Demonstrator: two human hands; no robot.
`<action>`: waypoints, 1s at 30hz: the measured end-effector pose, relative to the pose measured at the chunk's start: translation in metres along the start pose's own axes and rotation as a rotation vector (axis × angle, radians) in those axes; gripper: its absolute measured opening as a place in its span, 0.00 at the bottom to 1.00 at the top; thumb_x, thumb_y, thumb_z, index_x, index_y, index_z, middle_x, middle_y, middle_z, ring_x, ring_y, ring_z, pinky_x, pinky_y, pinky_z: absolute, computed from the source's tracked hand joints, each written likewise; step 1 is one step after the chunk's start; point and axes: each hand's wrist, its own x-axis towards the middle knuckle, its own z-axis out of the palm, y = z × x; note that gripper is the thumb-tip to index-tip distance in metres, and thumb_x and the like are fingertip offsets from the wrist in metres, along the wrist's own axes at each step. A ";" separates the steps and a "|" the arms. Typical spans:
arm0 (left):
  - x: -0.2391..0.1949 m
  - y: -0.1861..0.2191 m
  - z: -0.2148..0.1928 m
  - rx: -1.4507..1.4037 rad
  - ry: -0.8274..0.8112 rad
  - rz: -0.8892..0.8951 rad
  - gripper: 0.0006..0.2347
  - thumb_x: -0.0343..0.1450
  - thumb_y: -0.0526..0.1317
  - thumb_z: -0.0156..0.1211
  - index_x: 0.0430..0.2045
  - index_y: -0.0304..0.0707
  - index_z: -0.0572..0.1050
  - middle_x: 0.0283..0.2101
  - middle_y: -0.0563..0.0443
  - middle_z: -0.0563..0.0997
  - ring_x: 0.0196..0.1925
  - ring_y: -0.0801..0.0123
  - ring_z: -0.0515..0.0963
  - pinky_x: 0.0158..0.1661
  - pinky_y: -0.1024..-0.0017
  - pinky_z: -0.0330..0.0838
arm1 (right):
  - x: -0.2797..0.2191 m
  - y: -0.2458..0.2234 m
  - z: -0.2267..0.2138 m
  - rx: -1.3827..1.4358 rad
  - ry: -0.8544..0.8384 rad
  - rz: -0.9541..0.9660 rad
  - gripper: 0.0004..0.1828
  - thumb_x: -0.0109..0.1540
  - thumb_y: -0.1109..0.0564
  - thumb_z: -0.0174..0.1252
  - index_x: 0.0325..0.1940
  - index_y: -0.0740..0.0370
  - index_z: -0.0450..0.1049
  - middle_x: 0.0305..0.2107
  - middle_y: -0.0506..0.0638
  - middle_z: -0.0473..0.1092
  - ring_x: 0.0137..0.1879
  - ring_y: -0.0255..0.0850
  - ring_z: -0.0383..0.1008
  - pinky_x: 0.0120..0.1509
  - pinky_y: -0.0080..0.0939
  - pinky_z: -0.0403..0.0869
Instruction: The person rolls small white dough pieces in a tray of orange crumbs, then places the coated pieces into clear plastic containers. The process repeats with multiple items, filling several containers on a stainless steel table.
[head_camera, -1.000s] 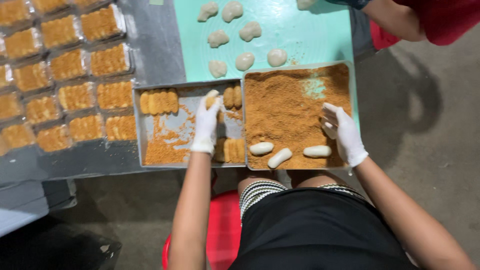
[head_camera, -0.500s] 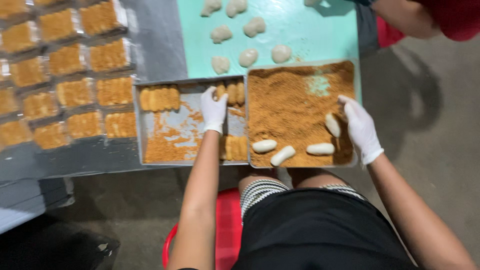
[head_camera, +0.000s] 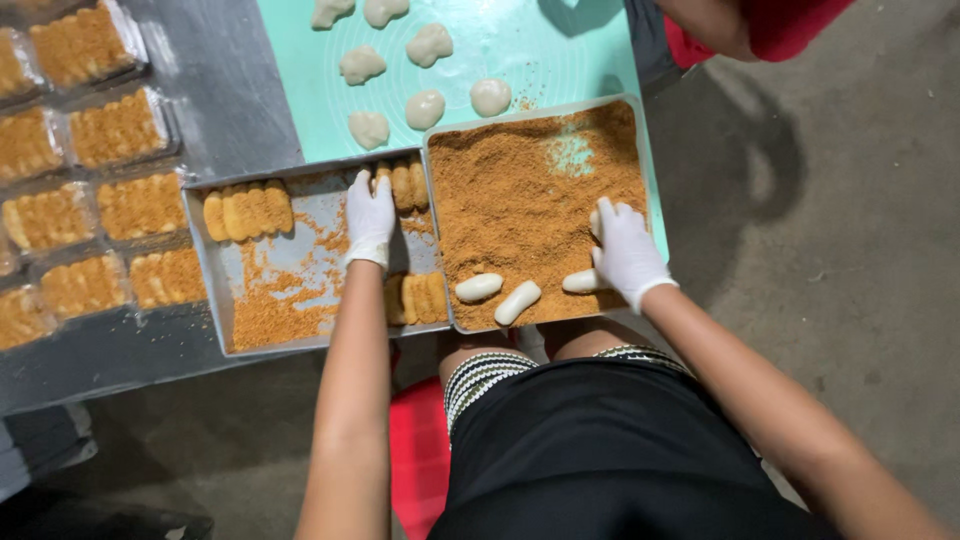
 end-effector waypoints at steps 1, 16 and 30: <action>-0.007 0.017 -0.005 -0.026 0.031 -0.022 0.23 0.74 0.45 0.60 0.59 0.25 0.69 0.54 0.34 0.73 0.58 0.48 0.72 0.61 0.59 0.65 | 0.005 -0.007 0.009 0.003 0.016 -0.026 0.32 0.56 0.65 0.60 0.65 0.68 0.62 0.52 0.69 0.67 0.58 0.62 0.69 0.65 0.53 0.69; -0.114 0.146 0.053 0.013 -0.210 0.228 0.20 0.64 0.34 0.64 0.52 0.33 0.73 0.52 0.32 0.73 0.55 0.41 0.71 0.57 0.55 0.66 | 0.079 0.023 0.009 -0.077 0.250 -0.174 0.20 0.60 0.61 0.55 0.56 0.64 0.76 0.52 0.68 0.69 0.56 0.64 0.69 0.60 0.58 0.70; -0.143 0.181 0.043 0.026 -0.641 0.902 0.12 0.72 0.31 0.53 0.48 0.42 0.76 0.51 0.42 0.79 0.57 0.51 0.78 0.59 0.61 0.72 | 0.011 0.027 0.026 0.408 0.067 -0.129 0.17 0.62 0.62 0.52 0.53 0.59 0.79 0.47 0.57 0.77 0.51 0.52 0.79 0.59 0.46 0.75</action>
